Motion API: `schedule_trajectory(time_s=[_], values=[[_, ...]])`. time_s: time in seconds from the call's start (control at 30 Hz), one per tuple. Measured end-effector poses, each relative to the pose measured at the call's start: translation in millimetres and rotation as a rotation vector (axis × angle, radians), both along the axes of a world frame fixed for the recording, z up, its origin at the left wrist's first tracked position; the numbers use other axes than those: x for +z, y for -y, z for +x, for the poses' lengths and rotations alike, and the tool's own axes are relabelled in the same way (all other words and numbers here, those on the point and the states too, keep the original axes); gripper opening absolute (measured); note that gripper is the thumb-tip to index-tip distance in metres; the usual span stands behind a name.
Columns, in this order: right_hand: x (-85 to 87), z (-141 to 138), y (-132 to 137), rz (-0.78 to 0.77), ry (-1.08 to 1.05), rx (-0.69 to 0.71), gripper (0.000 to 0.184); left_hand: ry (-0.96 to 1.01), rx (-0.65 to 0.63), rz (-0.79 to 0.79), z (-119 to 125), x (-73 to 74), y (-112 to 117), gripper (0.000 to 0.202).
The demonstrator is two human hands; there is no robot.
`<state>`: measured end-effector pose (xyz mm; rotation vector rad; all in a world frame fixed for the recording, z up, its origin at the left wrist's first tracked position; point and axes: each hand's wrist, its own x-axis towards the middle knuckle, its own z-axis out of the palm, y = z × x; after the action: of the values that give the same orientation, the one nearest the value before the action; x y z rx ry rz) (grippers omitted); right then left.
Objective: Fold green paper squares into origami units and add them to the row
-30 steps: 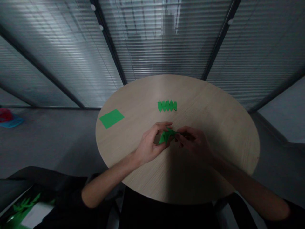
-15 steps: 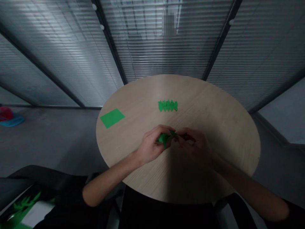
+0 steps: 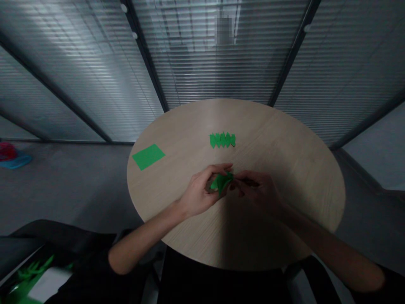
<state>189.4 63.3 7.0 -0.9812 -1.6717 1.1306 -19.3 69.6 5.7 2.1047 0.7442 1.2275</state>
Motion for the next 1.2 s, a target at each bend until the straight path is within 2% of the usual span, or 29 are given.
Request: schedule_trajectory(time_s=[0.3,0.6,0.73,0.97,1.2], values=[[-1.0,-2.4,-0.4,-0.016,-0.067,-0.019,0.018,0.003,-0.07,-0.046,0.8,0.8,2.0,0.031],[1.3,-1.7,-0.8,-0.055,-0.017,0.059,0.019,-0.039,-0.07,-0.029,0.8,2.6,3.1,0.033],[3.2,-1.5,-0.7,-0.062,-0.018,0.053,0.021,-0.052,-0.088,-0.024,-0.2,3.0,2.8,0.034],[-0.5,-1.2,1.1,-0.034,-0.073,0.006,0.025,-0.058,-0.107,-0.03,1.8,2.1,4.2,0.054],[-5.8,0.7,-0.7,-0.002,-0.049,-0.04,0.028,-0.055,-0.086,-0.009,3.6,1.1,5.1,0.059]])
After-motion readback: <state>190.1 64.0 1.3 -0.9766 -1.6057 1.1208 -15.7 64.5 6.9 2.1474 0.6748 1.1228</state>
